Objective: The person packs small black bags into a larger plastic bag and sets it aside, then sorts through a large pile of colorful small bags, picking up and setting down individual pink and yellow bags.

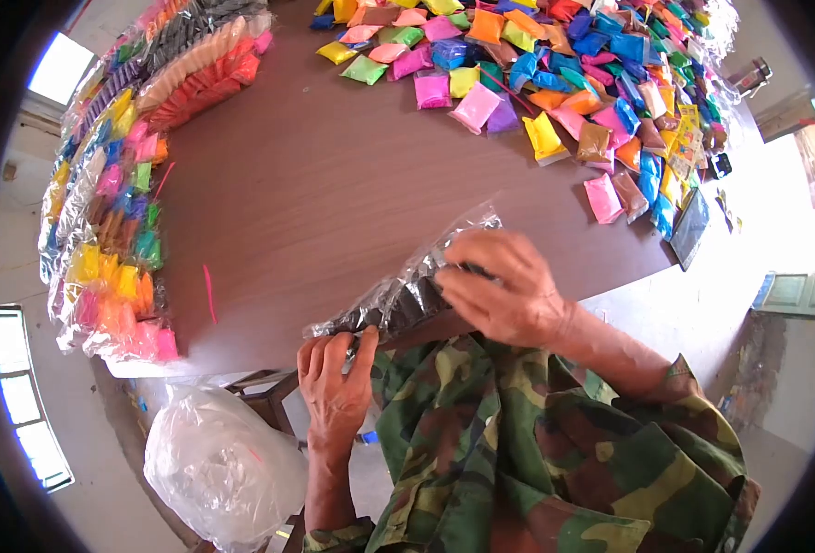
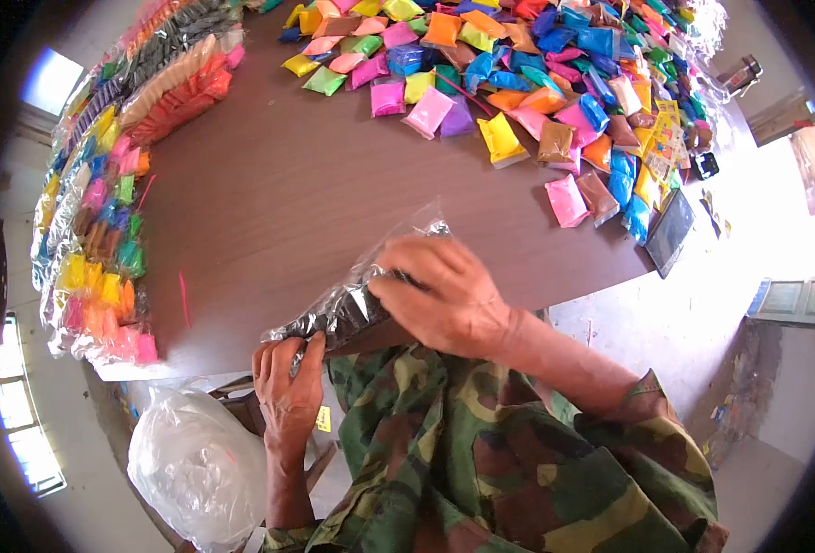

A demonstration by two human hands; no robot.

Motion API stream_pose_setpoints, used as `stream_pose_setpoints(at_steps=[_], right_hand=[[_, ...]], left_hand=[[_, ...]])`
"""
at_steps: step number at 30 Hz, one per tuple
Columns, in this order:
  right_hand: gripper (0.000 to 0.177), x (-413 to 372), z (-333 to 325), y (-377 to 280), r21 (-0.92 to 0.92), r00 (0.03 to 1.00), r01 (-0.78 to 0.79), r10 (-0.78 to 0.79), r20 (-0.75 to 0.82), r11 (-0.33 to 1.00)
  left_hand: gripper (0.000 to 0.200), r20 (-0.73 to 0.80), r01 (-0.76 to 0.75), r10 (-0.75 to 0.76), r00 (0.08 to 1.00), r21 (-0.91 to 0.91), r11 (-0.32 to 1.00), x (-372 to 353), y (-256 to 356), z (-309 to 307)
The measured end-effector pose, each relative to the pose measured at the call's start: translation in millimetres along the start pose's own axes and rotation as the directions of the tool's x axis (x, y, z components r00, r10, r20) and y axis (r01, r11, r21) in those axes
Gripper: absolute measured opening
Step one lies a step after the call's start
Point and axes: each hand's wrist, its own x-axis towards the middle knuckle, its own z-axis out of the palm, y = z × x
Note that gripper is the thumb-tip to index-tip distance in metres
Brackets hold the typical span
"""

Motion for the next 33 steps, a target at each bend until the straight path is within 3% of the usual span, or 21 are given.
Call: stream_pose_setpoints(at_steps=[2,5,8,11,14,17,23,29,33], right_hand=[[0.052,18,-23,2,-0.210,0.997,-0.080,0.080,-0.007,0.975],[0.050,42,-41,23,-0.208,0.980,-0.198,0.201,-0.008,0.958],[0.039,35,-41,56,0.019,0.959,-0.214,0.207,0.195,0.977],[0.026,34,-38,74,0.193,0.951,-0.194,0.137,0.276,0.962],[0.015,27,-35,72,0.241,0.983,-0.159,0.130,0.132,0.957],[0.019,2,-28,68,0.367,0.966,-0.260,0.242,0.094,0.893],[0.020,-25,-23,59,0.442,0.980,-0.171,0.199,-0.018,0.881],[0.025,-45,-24,57,0.356,0.996,-0.002,0.034,-0.081,0.934],[0.033,-52,-29,55,0.374,0.999,0.041,-0.041,-0.010,0.926]], left_hand=[[0.043,0.002,0.004,-0.004,1.000,-0.008,1.000,-1,-1,1],[0.042,0.005,0.010,-0.010,1.000,-0.018,1.000,3,-1,0],[0.041,0.017,0.018,-0.017,1.000,-0.028,0.999,3,-1,-2],[0.038,0.017,0.025,-0.024,1.000,-0.047,0.999,6,0,-3],[0.038,0.027,0.044,-0.043,0.999,-0.051,0.998,6,1,-4],[0.044,0.076,0.047,-0.045,0.996,-0.018,0.999,4,1,-3],[0.054,0.101,0.094,-0.094,0.990,0.002,0.996,5,6,-6],[0.058,0.067,0.047,-0.052,0.996,0.079,0.996,3,6,-4],[0.060,0.070,0.066,-0.073,0.995,0.104,0.992,1,9,-3]])
